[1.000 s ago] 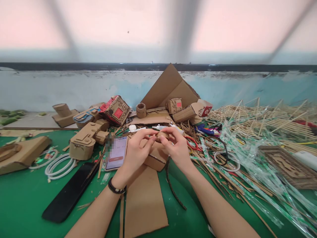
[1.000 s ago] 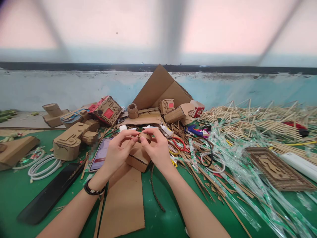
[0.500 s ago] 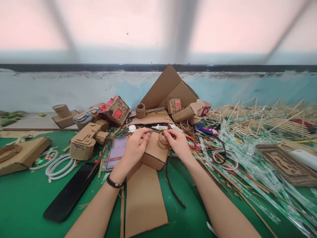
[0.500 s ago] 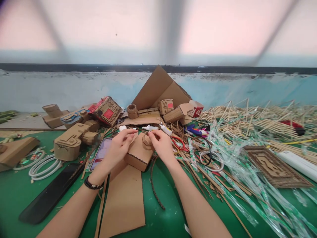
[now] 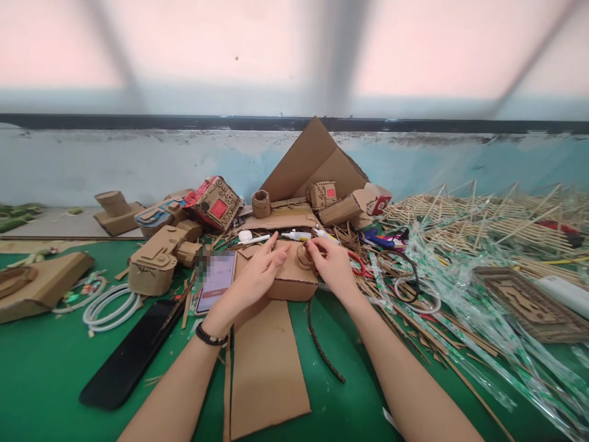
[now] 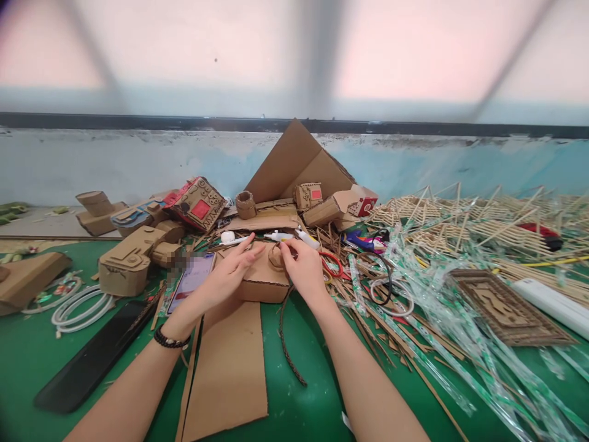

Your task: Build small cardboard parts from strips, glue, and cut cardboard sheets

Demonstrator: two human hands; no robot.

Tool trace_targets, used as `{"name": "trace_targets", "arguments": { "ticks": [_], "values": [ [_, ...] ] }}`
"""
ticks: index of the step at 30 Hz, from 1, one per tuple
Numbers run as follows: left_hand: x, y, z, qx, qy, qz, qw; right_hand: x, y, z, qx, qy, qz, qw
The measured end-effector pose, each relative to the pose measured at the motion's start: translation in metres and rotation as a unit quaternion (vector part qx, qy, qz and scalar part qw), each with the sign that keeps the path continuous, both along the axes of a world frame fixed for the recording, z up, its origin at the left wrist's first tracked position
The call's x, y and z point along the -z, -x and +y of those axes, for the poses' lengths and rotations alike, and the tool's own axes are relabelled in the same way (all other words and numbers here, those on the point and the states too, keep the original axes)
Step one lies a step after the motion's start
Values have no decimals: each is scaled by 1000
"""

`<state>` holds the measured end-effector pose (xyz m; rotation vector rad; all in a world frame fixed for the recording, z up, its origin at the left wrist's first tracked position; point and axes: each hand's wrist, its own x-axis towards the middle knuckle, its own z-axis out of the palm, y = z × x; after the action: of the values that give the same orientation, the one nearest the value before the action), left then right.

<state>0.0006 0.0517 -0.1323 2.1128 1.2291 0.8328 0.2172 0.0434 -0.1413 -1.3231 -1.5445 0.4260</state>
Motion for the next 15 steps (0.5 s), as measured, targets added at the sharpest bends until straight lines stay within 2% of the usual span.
{"name": "trace_targets", "arguments": {
  "ticks": [4, 6, 11, 15],
  "values": [
    [0, 3, 3, -132, -2, -16, 991, -2, 0, -2, 10, 2, -24, 1000],
    [-1, 6, 5, -164, -2, -36, 986, -4, 0, -2, 11, 3, -33, 999],
    [0, 7, 7, -152, 27, -37, 987, -4, -3, -2, 34, 24, 35, 999],
    [-3, 3, 5, -108, 21, -121, 986, -1, -9, 4, 51, 45, 114, 991]
  ]
}}
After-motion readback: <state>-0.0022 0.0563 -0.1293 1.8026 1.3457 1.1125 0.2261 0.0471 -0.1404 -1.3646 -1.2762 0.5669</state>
